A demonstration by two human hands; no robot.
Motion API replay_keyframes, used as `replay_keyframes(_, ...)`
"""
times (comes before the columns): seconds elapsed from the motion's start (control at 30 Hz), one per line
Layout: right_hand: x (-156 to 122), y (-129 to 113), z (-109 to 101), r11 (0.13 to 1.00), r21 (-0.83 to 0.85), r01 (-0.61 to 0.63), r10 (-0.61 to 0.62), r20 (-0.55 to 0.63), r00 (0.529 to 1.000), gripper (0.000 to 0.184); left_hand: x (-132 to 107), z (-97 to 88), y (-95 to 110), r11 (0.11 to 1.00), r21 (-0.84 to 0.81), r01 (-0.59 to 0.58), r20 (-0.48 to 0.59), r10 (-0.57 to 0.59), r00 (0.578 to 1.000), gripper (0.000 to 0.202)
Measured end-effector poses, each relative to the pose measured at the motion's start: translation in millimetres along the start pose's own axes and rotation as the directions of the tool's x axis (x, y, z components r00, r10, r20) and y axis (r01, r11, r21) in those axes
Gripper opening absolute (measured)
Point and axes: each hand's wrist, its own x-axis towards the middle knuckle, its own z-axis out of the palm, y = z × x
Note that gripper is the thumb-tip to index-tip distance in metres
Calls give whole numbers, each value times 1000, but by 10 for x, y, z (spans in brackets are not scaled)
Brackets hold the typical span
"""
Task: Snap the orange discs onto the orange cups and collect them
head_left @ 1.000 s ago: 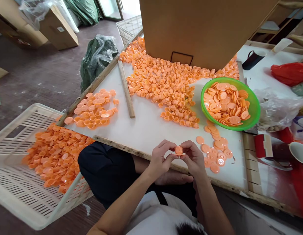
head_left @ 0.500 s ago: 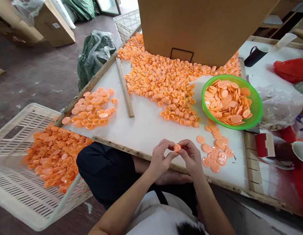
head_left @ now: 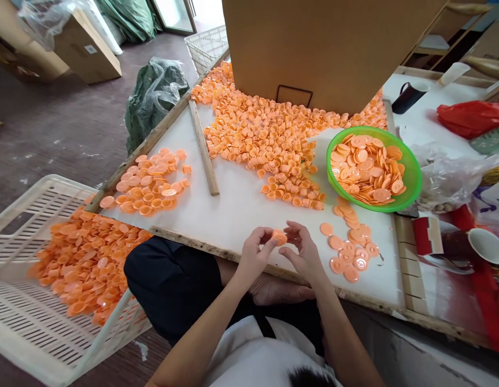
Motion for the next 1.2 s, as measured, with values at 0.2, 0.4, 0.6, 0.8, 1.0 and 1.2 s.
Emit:
replay_keyframes(0.2, 148, 288, -619, 817, -560, -137, -25, -273, 962, 35, 367, -1123, -283, 835, 520, 181, -487, 116, 866, 29)
replay_keyframes(0.4, 221, 534, -881, 652, -703, -283, -7, -379, 925, 35, 605, -1489, -288, 659, 732, 170, -525, 388, 757, 49)
replay_keyframes(0.6, 276, 563, -890, 635, -713, -297, -20, -399, 917, 34, 844, -363, -218, 788, 589, -178, -58, 261, 964, 28)
replay_keyframes(0.8, 247, 442, -873, 683, -679, -269, -51, -412, 910, 21, 1227, 97, -206, 747, 661, -76, -46, 141, 989, 12)
replay_keyframes(1.0, 143, 177, -643, 938, -268, -219, 99, -400, 911, 21, 895, 2, -131, 975, 219, 26, -46, -16, 999, 15)
replay_keyframes(1.2, 152, -95, -192, 966, 211, -150, 177, -111, 978, 21, 364, 145, 53, 964, -231, 133, 109, -110, 988, 25)
